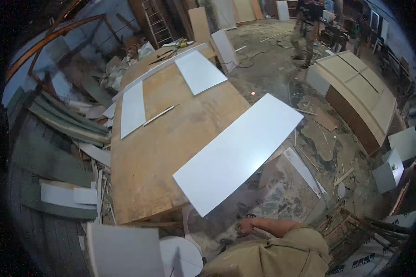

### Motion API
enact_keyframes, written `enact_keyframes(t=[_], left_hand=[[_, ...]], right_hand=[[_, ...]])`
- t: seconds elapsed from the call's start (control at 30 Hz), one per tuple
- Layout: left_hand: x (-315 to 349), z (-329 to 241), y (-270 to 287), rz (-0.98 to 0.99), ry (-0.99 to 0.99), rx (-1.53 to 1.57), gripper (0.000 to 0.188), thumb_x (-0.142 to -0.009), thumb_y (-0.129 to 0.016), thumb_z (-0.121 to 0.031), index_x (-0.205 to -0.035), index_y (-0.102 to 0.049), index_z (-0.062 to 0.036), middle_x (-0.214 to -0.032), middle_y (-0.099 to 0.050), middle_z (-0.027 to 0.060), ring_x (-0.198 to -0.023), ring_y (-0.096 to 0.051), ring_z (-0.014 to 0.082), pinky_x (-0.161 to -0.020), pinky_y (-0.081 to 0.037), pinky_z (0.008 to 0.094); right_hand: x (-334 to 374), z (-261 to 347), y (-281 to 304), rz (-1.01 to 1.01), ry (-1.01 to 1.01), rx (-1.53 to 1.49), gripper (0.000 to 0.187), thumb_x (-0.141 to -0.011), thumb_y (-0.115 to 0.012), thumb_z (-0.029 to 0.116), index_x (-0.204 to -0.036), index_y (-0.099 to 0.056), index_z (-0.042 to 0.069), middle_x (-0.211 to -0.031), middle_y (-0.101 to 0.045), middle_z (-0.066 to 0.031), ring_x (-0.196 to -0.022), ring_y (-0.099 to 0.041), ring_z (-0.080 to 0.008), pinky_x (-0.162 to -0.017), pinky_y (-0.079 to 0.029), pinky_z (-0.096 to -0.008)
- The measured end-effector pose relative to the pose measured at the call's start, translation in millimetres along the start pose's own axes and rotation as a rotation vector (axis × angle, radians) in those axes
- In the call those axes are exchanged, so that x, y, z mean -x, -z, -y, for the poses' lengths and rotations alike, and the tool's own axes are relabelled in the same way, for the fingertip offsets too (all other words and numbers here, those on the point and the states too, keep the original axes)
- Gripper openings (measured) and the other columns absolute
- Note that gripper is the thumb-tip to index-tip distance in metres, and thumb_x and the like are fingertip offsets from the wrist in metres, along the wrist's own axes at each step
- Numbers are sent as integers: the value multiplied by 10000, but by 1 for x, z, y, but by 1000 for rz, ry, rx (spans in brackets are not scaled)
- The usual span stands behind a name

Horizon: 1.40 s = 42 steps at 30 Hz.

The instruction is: The person picks up and arranges white marble-patterned wood panels on a large wooden workbench, aligning them alongside a white guide rail and moving other pieces around the workshop floor.

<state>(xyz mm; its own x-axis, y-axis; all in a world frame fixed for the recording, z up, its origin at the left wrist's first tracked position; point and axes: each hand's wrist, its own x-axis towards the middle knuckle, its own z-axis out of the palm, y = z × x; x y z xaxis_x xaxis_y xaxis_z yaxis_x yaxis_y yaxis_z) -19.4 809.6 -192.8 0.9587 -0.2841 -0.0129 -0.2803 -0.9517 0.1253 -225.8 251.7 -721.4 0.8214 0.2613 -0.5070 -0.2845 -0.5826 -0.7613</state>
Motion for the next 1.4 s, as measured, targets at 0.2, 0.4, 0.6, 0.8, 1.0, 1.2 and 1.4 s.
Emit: enact_keyframes(t=[0.2,0.4,0.6,0.8,1.0,1.2,1.4], left_hand=[[-111,-133,111,-224,-558,17,284,-804,-771,-255,-984,-666,-63,-855,-634,48,-732,-560,163,-663,-474,306],[-158,-382,84,-182,-1274,82,496,-963,-597,-422,-1165,-583,31,-912,-602,122,-928,-597,258,-787,-461,434],[-25,-655,54,-97,-1574,-224,403,-704,-825,-413,-929,-709,-99,-712,-667,85,-658,-644,303,-643,-457,397],[55,-893,-29,265,-2053,-338,338,-831,-740,-381,-1041,-633,-139,-666,-644,114,-631,-663,348,-598,-517,462],[77,-1056,-93,497,-2331,256,403,-822,-776,-367,-1059,-632,-74,-734,-650,123,-657,-666,314,-586,-503,412],[56,-1185,-222,857,-2143,743,389,-898,-699,-357,-1082,-640,-20,-870,-687,141,-749,-661,277,-673,-506,361],[32,-1308,-352,845,-1841,859,396,-898,-685,-334,-1115,-670,-3,-913,-700,158,-895,-658,260,-797,-497,385]], right_hand=[[47,51,39,-236,-65,-780,798,-919,-567,617,-1451,-443,35,-1299,-584,-193,-1148,-570,-297,-902,-491,-474],[73,22,64,-840,335,-1265,849,-922,-522,673,-1538,-308,129,-1459,-455,-114,-1286,-488,-246,-1045,-409,-446],[157,-65,98,-1102,722,-1898,918,-891,-404,782,-1566,-218,188,-1571,-321,-92,-1398,-366,-276,-1126,-281,-546],[247,-216,45,-1590,799,-1460,873,-906,-378,760,-1553,-254,187,-1593,-282,-88,-1463,-240,-316,-1162,-128,-605],[484,-246,25,-2369,865,-1788,898,-895,-419,749,-1530,-275,131,-1597,-236,-156,-1481,-193,-335,-1212,-50,-545],[562,-257,34,-2359,634,-1952,839,-953,-381,690,-1546,-233,115,-1578,-279,-131,-1412,-302,-328,-1175,-223,-504],[580,-330,91,-2458,325,-1804,634,-1045,-355,518,-1528,-287,114,-1540,-358,-98,-1363,-385,-291,-1119,-344,-443]])
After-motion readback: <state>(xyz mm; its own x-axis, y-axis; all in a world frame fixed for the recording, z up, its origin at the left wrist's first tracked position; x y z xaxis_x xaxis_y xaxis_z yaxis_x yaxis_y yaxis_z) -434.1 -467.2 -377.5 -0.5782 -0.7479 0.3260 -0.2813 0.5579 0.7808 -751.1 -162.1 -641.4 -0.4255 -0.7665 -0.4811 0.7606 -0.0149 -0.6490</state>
